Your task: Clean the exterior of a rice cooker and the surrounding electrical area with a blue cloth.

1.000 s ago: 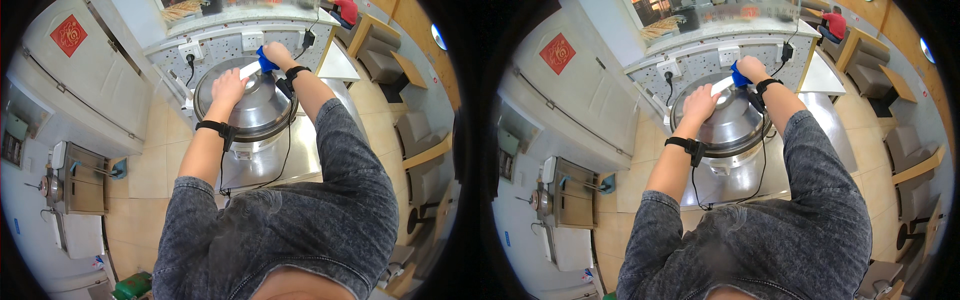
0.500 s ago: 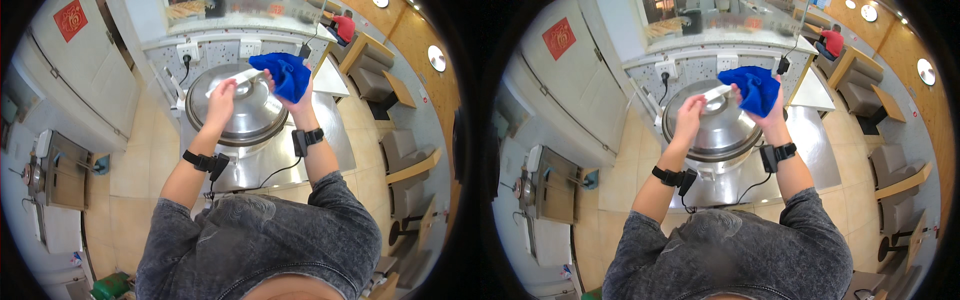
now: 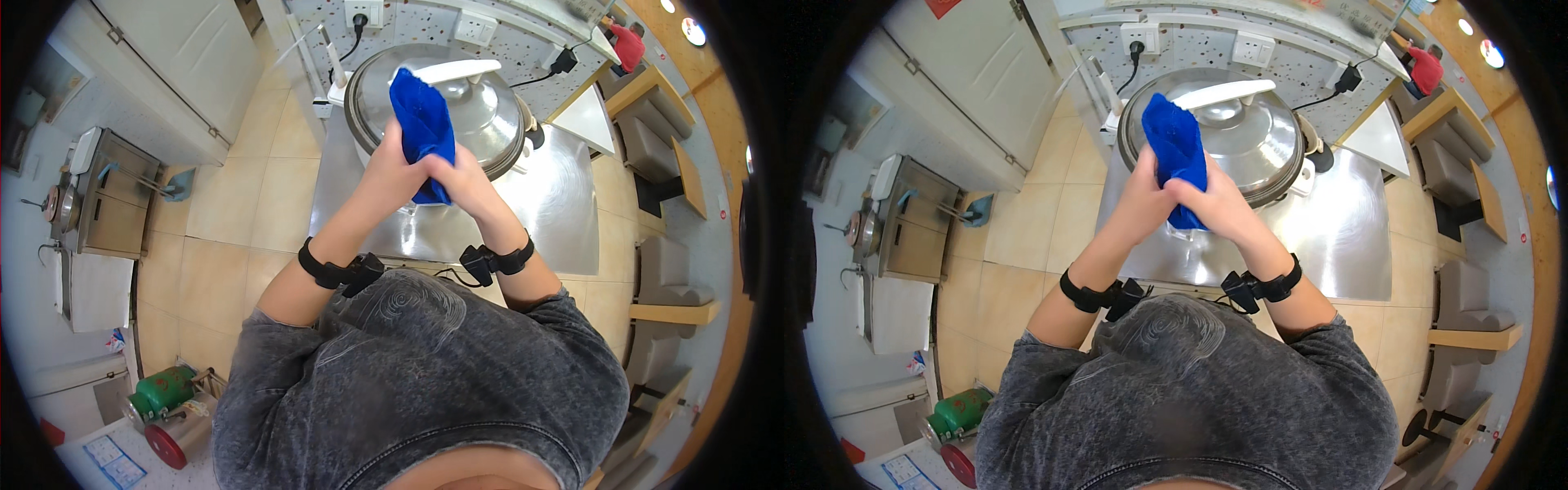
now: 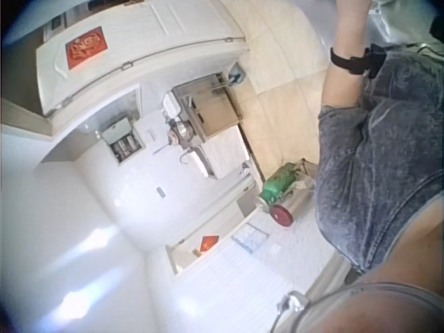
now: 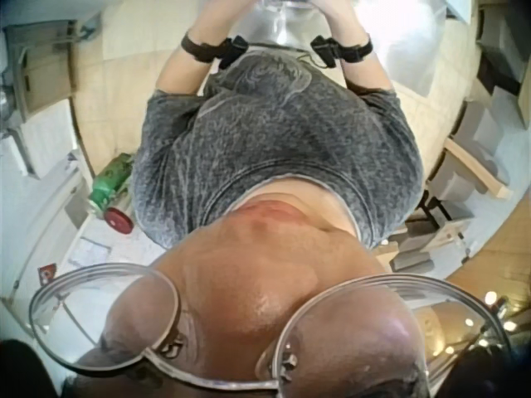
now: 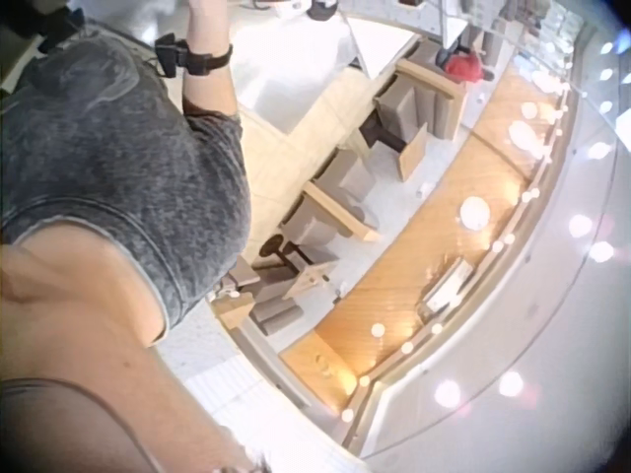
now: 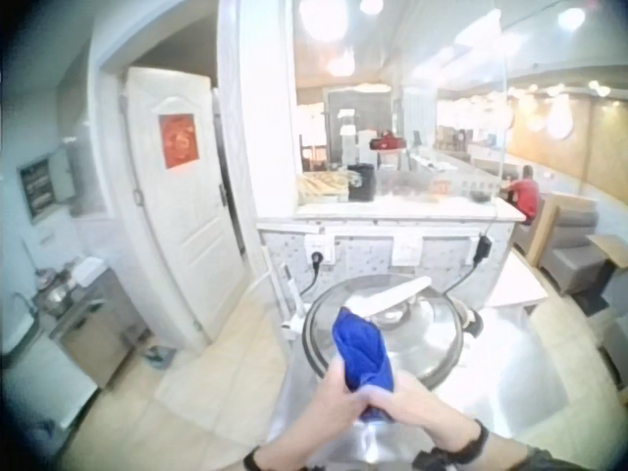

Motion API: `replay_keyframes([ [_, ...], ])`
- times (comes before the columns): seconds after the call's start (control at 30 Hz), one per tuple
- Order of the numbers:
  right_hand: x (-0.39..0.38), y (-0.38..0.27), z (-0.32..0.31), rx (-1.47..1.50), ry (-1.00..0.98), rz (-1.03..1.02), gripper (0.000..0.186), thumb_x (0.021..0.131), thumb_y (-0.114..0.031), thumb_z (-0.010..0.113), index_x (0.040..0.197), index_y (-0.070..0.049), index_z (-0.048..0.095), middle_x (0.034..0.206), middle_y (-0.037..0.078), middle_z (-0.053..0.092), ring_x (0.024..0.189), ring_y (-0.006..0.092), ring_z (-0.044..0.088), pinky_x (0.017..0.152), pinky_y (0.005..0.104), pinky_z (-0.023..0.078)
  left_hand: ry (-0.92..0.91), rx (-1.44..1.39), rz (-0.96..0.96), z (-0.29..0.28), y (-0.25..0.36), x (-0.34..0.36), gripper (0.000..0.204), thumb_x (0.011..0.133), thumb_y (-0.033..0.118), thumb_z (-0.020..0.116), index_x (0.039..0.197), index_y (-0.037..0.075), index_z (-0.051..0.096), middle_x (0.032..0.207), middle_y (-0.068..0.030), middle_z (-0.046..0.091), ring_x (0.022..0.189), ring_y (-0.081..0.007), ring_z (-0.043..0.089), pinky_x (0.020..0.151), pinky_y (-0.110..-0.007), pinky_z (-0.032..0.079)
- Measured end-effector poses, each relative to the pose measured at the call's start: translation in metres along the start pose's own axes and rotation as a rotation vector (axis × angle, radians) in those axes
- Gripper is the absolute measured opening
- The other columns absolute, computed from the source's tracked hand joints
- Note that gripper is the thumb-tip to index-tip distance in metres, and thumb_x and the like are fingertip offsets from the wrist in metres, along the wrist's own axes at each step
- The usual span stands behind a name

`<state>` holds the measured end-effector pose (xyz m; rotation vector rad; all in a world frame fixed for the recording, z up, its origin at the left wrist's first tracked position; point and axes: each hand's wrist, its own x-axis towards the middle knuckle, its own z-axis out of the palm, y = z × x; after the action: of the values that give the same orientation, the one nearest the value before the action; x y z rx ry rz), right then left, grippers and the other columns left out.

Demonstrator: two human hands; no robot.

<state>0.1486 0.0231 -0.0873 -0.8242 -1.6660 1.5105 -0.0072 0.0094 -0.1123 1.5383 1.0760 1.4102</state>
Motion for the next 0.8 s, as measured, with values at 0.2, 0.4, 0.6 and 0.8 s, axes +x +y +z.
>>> replay_keyframes([
  [0.2, -0.006, -0.005, -0.002, 0.181, 0.147, 0.138, 0.034, 0.092, -0.017, 0.062, 0.118, 0.004, 0.06, 0.106, 0.009, 0.068, 0.094, 0.0146, 0.064, 0.085, 0.0274, 0.051, 0.034, -0.13, -0.206, -0.031, 0.036, -0.006, 0.04, 0.093, 0.009, 0.057, 0.131, -0.002, 0.052, 0.114, -0.0119, 0.067, 0.102, -0.0148, 0.064, 0.086, -0.029, 0.05],
  [0.4, -0.009, 0.003, -0.03, 0.772, 0.03, 0.147, 0.036, 0.09, -0.008, 0.052, 0.123, 0.007, 0.054, 0.117, 0.018, 0.065, 0.103, 0.026, 0.067, 0.092, 0.0365, 0.054, 0.117, -0.703, -0.445, -0.051, 0.035, -0.02, 0.028, 0.102, 0.021, 0.048, 0.121, 0.003, 0.058, 0.116, -0.0084, 0.066, 0.101, -0.0176, 0.065, 0.086, -0.031, 0.051],
  [0.6, -0.014, -0.001, -0.036, 0.936, -0.101, -0.012, 0.039, 0.088, -0.006, 0.049, 0.124, 0.006, 0.054, 0.117, 0.018, 0.064, 0.107, 0.0267, 0.064, 0.094, 0.0391, 0.052, 0.188, -0.866, -0.361, -0.054, 0.03, -0.023, 0.039, 0.104, 0.027, 0.039, 0.13, 0.0, 0.051, 0.125, -0.0149, 0.062, 0.113, -0.0272, 0.062, 0.096, -0.04, 0.049],
  [0.8, -0.009, 0.001, -0.034, 0.928, -0.118, -0.003, 0.035, 0.095, -0.015, 0.054, 0.123, 0.004, 0.056, 0.116, 0.013, 0.065, 0.104, 0.0208, 0.065, 0.091, 0.0359, 0.053, 0.087, -0.992, -0.29, -0.055, 0.026, -0.032, 0.046, 0.105, 0.03, 0.037, 0.138, -0.001, 0.045, 0.134, -0.0174, 0.056, 0.122, -0.0302, 0.056, 0.104, -0.043, 0.045],
])
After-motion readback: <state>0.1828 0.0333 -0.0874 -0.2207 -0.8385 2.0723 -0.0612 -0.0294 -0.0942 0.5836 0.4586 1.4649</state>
